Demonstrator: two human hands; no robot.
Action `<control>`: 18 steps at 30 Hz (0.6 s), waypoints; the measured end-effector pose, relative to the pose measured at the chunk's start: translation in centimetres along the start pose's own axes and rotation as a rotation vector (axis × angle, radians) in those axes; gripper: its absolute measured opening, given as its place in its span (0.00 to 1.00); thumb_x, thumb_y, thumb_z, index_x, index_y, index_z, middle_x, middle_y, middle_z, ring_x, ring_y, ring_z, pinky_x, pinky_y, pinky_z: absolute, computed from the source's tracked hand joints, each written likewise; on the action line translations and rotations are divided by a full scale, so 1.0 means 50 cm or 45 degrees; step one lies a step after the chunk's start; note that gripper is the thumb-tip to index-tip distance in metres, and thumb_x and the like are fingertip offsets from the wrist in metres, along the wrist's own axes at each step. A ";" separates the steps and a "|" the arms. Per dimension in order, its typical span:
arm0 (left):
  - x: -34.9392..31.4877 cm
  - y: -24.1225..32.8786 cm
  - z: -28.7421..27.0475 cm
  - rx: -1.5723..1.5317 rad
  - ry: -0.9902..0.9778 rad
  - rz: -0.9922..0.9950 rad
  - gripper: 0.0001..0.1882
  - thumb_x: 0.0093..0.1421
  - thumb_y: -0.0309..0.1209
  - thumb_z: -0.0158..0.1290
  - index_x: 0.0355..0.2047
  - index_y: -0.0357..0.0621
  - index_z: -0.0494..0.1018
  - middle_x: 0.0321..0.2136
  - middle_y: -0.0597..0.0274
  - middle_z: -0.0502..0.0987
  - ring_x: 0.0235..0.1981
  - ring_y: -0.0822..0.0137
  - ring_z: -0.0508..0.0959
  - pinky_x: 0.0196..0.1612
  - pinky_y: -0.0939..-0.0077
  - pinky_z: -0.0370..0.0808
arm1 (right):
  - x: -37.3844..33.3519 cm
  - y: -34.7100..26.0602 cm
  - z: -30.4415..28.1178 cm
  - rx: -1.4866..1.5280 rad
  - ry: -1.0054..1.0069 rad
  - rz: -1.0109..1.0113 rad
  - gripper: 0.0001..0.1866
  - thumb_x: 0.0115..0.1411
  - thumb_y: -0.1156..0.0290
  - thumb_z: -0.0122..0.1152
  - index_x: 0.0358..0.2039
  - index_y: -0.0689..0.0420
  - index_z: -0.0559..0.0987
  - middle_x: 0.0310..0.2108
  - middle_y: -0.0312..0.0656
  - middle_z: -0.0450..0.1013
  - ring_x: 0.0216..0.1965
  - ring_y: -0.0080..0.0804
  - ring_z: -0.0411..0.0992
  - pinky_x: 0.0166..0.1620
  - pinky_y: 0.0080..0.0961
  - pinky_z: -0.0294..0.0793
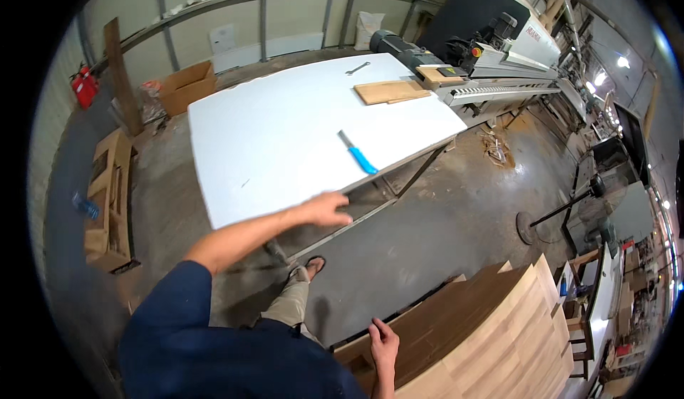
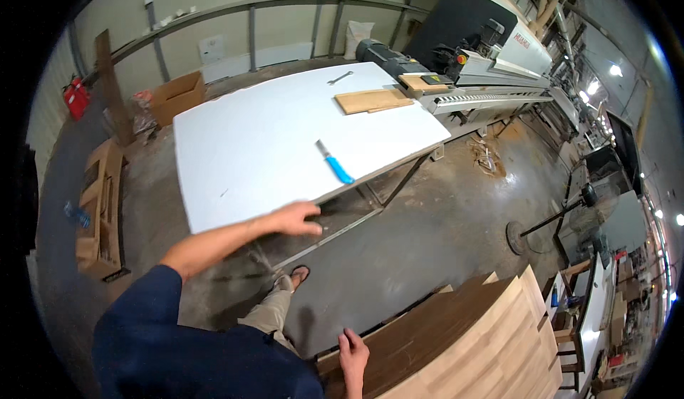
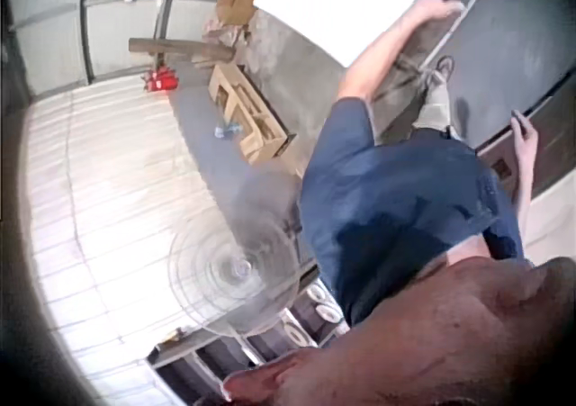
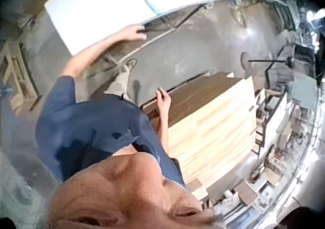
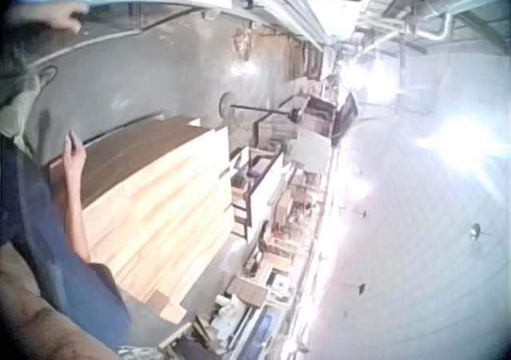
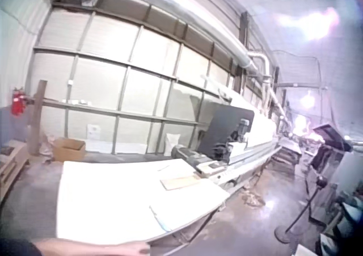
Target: The person organizes and stacks wood planks by hand, moving individual boards from one stack onto a large table and then to another stack, while also placing some planks on a workbench near a machine.
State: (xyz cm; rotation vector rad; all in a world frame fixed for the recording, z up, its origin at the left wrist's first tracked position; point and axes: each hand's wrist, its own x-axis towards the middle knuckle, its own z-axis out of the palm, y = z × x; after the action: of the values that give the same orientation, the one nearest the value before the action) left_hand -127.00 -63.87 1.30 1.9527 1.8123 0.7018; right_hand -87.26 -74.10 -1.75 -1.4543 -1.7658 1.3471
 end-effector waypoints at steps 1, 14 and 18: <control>0.089 -0.069 -0.018 0.141 0.089 -0.032 0.36 0.48 0.56 0.56 0.46 0.35 0.71 0.44 0.40 0.70 0.48 0.46 0.69 0.52 0.59 0.66 | 0.027 -0.009 -0.002 0.039 0.063 0.062 0.15 0.57 0.69 0.59 0.43 0.65 0.78 0.39 0.46 0.77 0.41 0.28 0.74 0.46 0.22 0.71; 0.967 -0.461 -0.201 0.600 -0.080 -0.655 0.68 0.27 0.63 0.63 0.65 0.48 0.45 0.63 0.32 0.41 0.66 0.40 0.38 0.63 0.41 0.37 | 0.224 -0.039 0.062 0.022 0.334 0.797 0.20 0.58 0.65 0.60 0.46 0.66 0.75 0.42 0.49 0.76 0.44 0.33 0.73 0.49 0.26 0.70; 1.046 -0.484 -0.227 0.572 -0.162 -0.614 0.70 0.23 0.60 0.65 0.66 0.49 0.43 0.62 0.33 0.45 0.64 0.41 0.46 0.60 0.39 0.46 | 0.237 -0.033 0.074 0.003 0.324 0.951 0.20 0.57 0.66 0.61 0.46 0.65 0.75 0.41 0.49 0.76 0.43 0.33 0.73 0.48 0.26 0.71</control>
State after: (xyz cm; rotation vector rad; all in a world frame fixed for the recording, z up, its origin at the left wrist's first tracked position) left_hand -151.01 -10.26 1.33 1.6351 2.3773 0.0143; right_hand -94.85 -64.48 -4.26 -2.2930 -1.0849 1.3910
